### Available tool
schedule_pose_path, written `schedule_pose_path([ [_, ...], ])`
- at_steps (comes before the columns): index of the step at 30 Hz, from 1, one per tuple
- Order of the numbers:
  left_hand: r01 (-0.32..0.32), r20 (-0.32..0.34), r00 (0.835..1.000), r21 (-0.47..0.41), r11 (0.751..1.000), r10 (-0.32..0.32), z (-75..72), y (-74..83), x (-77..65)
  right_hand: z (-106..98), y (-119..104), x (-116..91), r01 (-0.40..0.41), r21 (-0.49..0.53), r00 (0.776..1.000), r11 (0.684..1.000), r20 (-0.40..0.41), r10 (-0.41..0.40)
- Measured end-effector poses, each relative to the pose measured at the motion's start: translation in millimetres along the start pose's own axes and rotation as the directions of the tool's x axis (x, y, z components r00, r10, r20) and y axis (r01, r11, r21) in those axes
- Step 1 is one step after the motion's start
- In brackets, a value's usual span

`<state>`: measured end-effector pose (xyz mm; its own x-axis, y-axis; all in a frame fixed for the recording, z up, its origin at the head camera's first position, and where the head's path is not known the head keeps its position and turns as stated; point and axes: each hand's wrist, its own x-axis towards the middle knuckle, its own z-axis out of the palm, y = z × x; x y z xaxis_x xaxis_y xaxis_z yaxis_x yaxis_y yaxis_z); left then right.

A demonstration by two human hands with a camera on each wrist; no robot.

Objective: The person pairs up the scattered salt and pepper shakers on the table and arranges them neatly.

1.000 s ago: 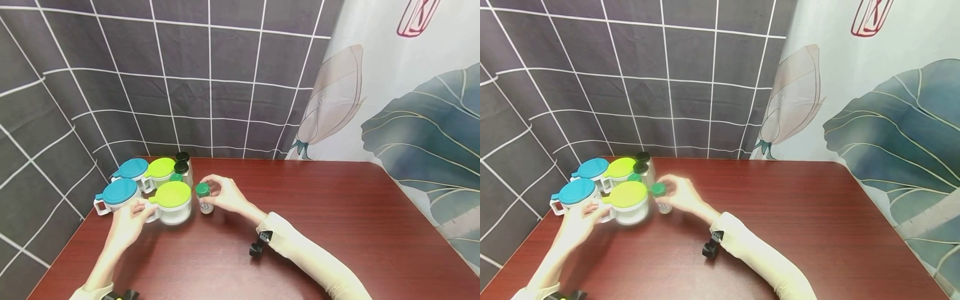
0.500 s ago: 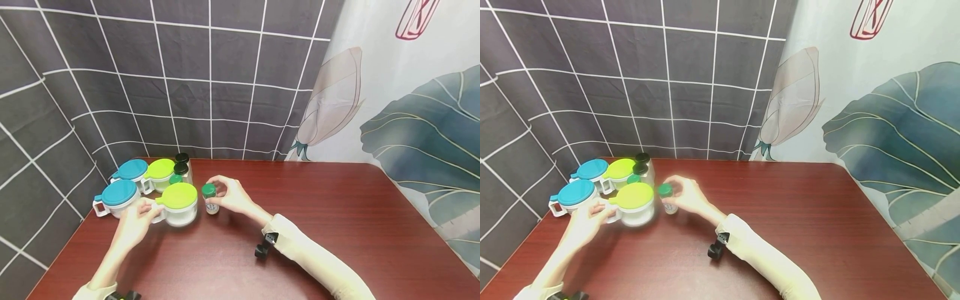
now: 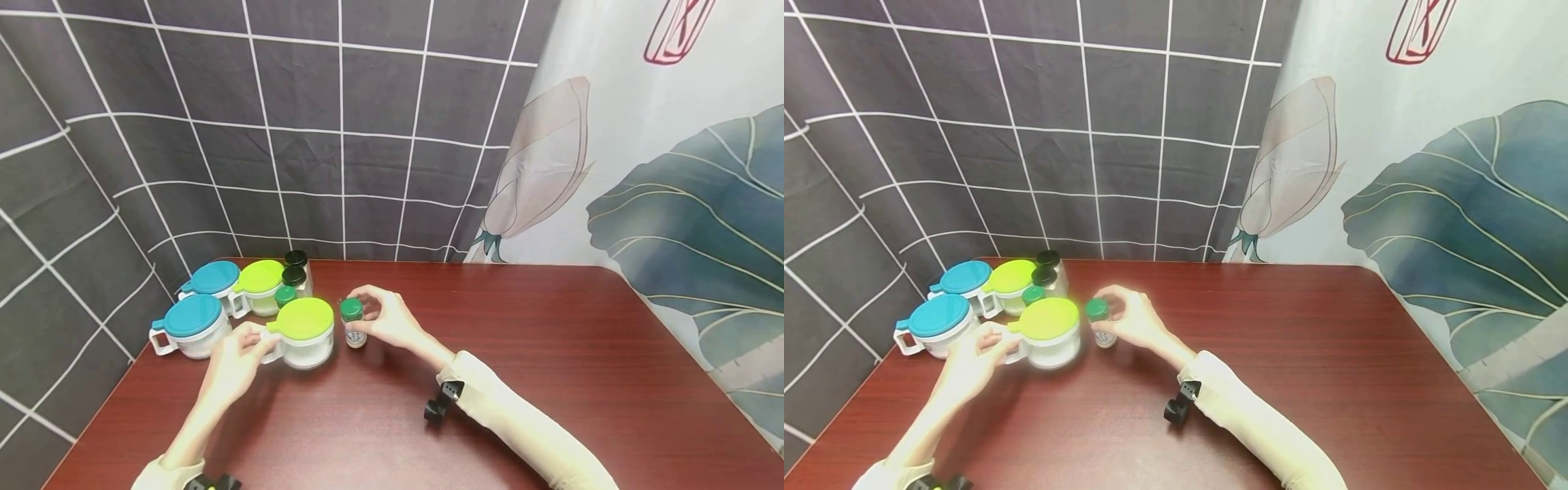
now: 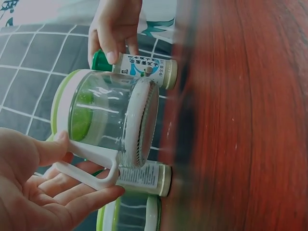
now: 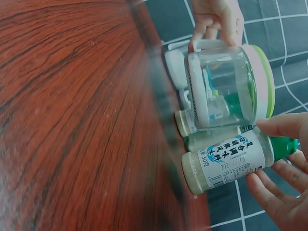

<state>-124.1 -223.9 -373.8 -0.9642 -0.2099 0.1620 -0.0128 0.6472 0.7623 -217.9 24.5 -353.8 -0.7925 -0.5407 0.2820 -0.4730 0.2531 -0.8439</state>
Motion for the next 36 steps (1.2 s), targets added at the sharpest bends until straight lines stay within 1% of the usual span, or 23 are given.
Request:
schedule_pose_path([
  [2,-0.002,0.002,1.0,-0.003,1.0,0.002,2.2,1.7,0.9,-2.0,4.3,-0.1,0.002,-0.003,1.0,1.0,-0.005,-0.002],
  [9,0.001,0.03,1.0,0.001,1.0,-0.001,11.6,7.1,3.9,-3.2,43.9,4.4,0.003,0.005,0.999,1.0,-0.032,-0.003],
  [11,0.0,0.033,0.999,0.005,1.0,0.0,14.6,7.9,4.2,-5.3,47.7,2.9,0.003,-0.001,0.999,1.0,-0.036,-0.003],
  [17,-0.021,0.018,1.0,0.0,1.0,0.021,23.0,9.5,6.4,-13.9,53.2,-2.5,0.011,-0.01,0.998,1.0,-0.065,-0.012],
  [22,-0.008,0.02,1.0,-0.028,1.0,0.009,29.7,13.4,9.9,-21.1,57.0,-7.0,0.011,-0.028,0.997,1.0,-0.081,-0.013],
  [28,-0.021,0.024,0.999,-0.057,0.998,0.022,38.3,18.3,12.6,-29.2,58.6,-10.6,-0.006,-0.045,0.996,0.999,-0.093,0.001],
  [33,0.0,0.028,1.0,-0.089,0.996,0.003,45.9,21.0,15.9,-35.5,60.7,-13.2,-0.022,-0.043,0.994,0.999,-0.111,0.018],
  [34,0.002,0.03,1.0,-0.093,0.996,0.001,47.3,21.5,16.4,-36.6,60.7,-13.5,-0.032,-0.043,0.993,0.999,-0.113,0.026],
  [36,0.008,0.035,0.999,-0.099,0.995,-0.004,49.9,22.6,17.6,-40.3,50.2,-17.5,-0.04,-0.044,0.992,0.998,-0.119,0.034],
])
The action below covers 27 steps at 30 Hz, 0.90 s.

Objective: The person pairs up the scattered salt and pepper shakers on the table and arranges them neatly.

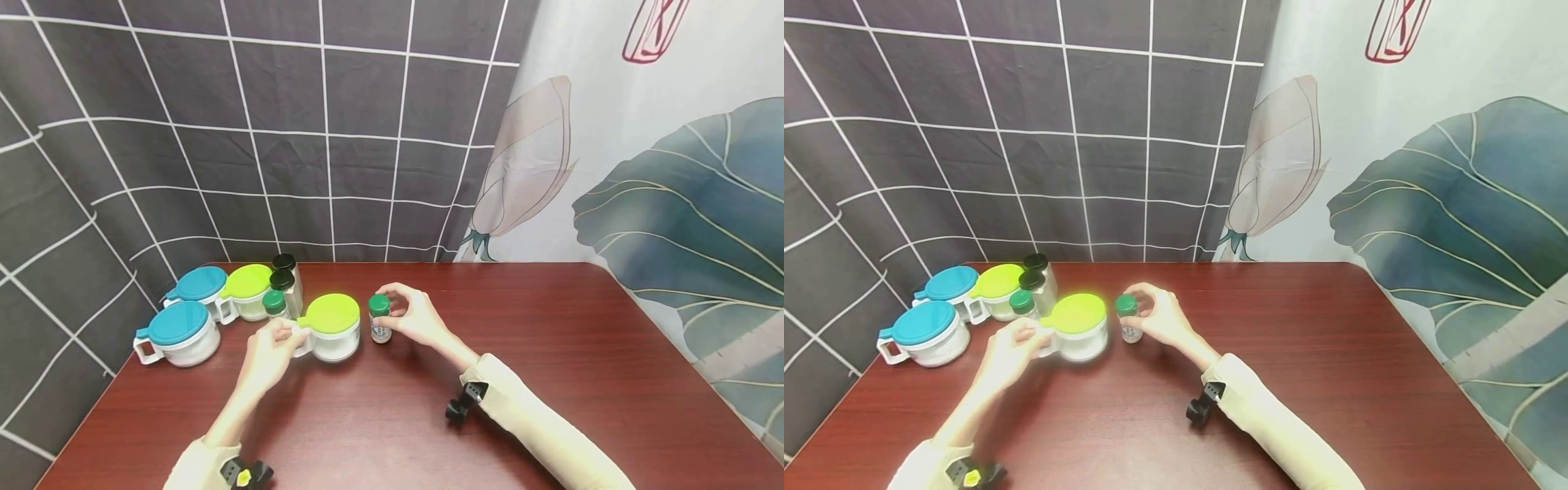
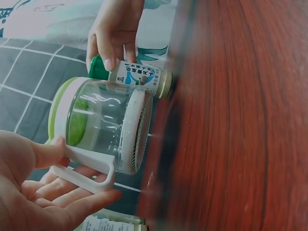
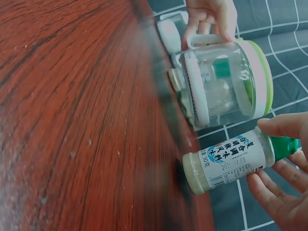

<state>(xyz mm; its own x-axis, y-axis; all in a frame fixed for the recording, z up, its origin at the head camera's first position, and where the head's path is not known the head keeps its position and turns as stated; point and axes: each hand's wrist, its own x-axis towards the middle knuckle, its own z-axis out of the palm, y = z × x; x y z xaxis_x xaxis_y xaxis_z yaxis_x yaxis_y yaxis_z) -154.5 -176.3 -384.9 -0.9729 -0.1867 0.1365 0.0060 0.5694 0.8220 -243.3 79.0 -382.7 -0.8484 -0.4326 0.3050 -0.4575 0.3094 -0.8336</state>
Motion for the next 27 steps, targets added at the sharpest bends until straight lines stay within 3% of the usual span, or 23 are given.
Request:
schedule_pose_path([
  [5,0.013,0.011,1.0,-0.016,1.0,-0.013,7.0,0.0,3.6,-9.2,-22.7,-8.1,-0.021,0.001,1.0,1.0,-0.004,0.021],
  [12,0.011,0.004,1.0,-0.024,1.0,-0.011,15.7,3.1,7.8,-9.3,16.7,2.2,-0.033,0.014,0.999,0.999,-0.032,0.034],
  [19,0.02,-0.003,1.0,-0.031,0.999,-0.02,23.1,6.6,13.1,-14.6,23.0,6.3,-0.046,0.034,0.998,0.998,-0.052,0.047],
  [27,0.03,-0.005,1.0,-0.096,0.995,-0.03,33.7,9.7,20.9,-19.4,26.4,10.5,-0.049,0.022,0.997,0.999,-0.061,0.05],
])
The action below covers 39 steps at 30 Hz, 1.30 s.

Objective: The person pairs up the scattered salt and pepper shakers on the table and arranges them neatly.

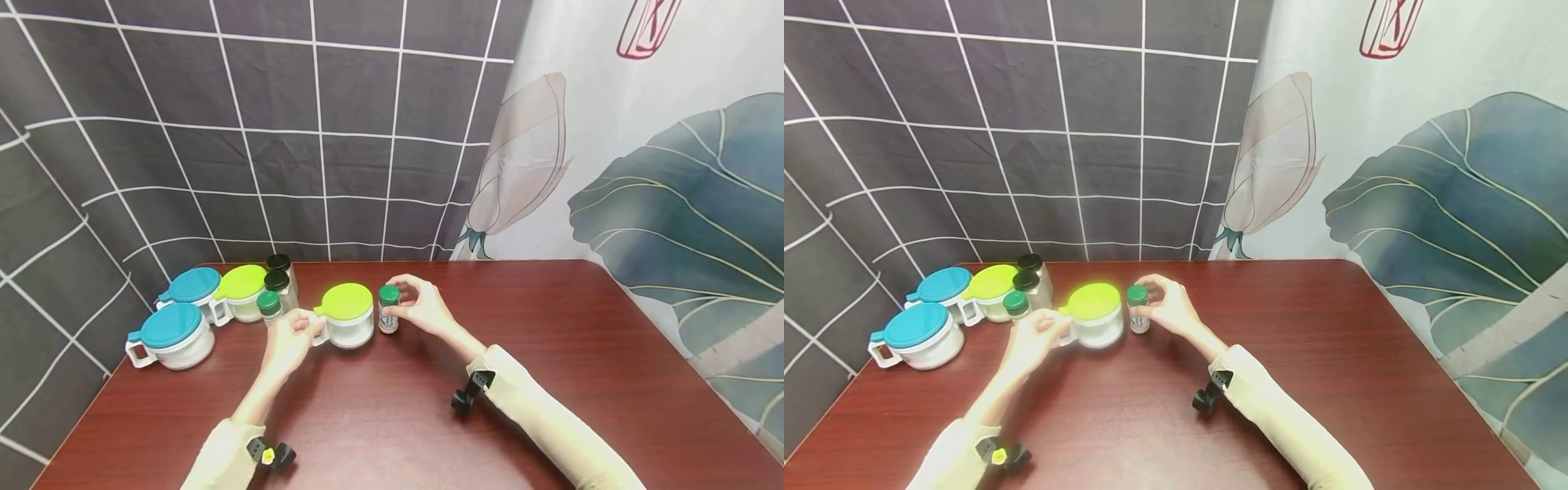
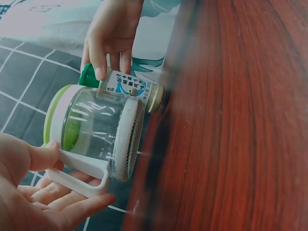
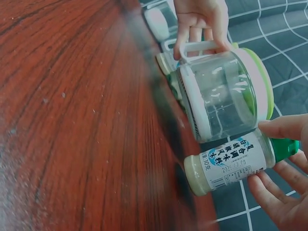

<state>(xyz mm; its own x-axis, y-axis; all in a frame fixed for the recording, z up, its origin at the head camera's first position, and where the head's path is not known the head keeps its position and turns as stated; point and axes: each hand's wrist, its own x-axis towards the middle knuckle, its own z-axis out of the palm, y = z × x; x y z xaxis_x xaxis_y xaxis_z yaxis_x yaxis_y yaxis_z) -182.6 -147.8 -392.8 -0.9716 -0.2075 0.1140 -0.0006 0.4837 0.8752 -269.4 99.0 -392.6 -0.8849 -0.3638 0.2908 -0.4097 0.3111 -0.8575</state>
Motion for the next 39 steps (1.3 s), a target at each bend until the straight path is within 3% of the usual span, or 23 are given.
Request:
schedule_pose_path([
  [5,0.004,-0.016,1.0,-0.01,1.0,-0.004,6.4,3.1,3.5,-3.8,3.3,3.6,-0.011,0.024,1.0,1.0,-0.017,0.012],
  [12,0.004,-0.022,1.0,-0.036,0.999,-0.005,14.3,6.1,9.5,-11.1,5.7,5.3,-0.033,-0.032,0.999,0.999,-0.044,0.031],
  [33,-0.027,-0.085,0.996,-0.025,0.999,0.024,35.6,17.5,25.4,-21.6,17.3,9.6,-0.04,-0.016,0.994,0.999,-0.106,0.038],
  [39,0.002,-0.101,0.995,-0.034,0.999,-0.006,41.4,17.6,30.0,-25.1,-14.1,1.6,-0.041,-0.031,0.994,0.999,-0.102,0.038],
])
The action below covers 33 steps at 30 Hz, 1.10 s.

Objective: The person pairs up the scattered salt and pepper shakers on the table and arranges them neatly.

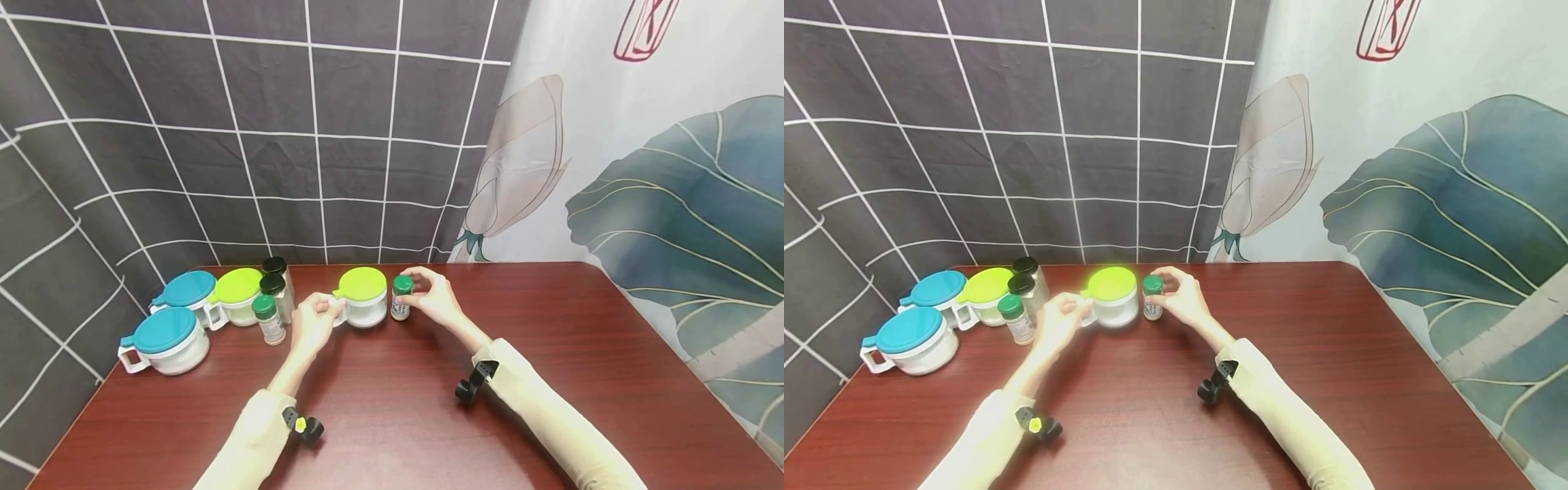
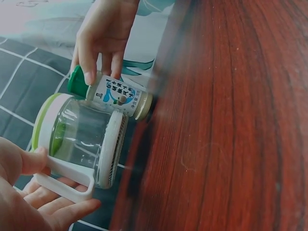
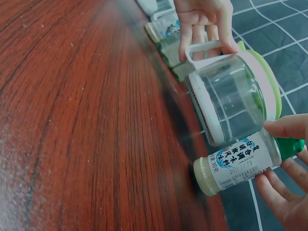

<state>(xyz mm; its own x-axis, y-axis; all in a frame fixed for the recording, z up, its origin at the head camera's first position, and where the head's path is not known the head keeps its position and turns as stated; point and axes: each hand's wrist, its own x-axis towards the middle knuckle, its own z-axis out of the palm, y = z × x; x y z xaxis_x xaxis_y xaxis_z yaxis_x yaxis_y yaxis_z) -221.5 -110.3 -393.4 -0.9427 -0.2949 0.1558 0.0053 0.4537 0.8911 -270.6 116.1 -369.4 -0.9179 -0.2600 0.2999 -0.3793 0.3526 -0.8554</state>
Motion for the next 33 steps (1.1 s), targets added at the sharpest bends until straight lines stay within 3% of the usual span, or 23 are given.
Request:
schedule_pose_path([
  [6,0.004,-0.015,1.0,0.004,1.0,-0.004,4.6,0.1,3.0,-1.0,-4.1,0.7,-0.023,-0.008,1.0,1.0,-0.003,0.023],
  [13,0.01,-0.04,0.999,0.032,0.999,-0.009,9.4,-1.3,9.9,3.1,32.1,17.9,-0.037,0.006,0.999,0.999,-0.026,0.038],
  [16,0.028,-0.041,0.999,0.042,0.999,-0.026,11.1,-2.8,12.7,4.8,37.6,21.5,-0.036,0.007,0.999,0.999,-0.035,0.036],
  [33,0.101,-0.074,0.992,-0.005,0.995,-0.101,20.7,-5.0,24.2,8.6,39.1,31.3,-0.024,-0.013,0.998,1.0,-0.059,0.023],
])
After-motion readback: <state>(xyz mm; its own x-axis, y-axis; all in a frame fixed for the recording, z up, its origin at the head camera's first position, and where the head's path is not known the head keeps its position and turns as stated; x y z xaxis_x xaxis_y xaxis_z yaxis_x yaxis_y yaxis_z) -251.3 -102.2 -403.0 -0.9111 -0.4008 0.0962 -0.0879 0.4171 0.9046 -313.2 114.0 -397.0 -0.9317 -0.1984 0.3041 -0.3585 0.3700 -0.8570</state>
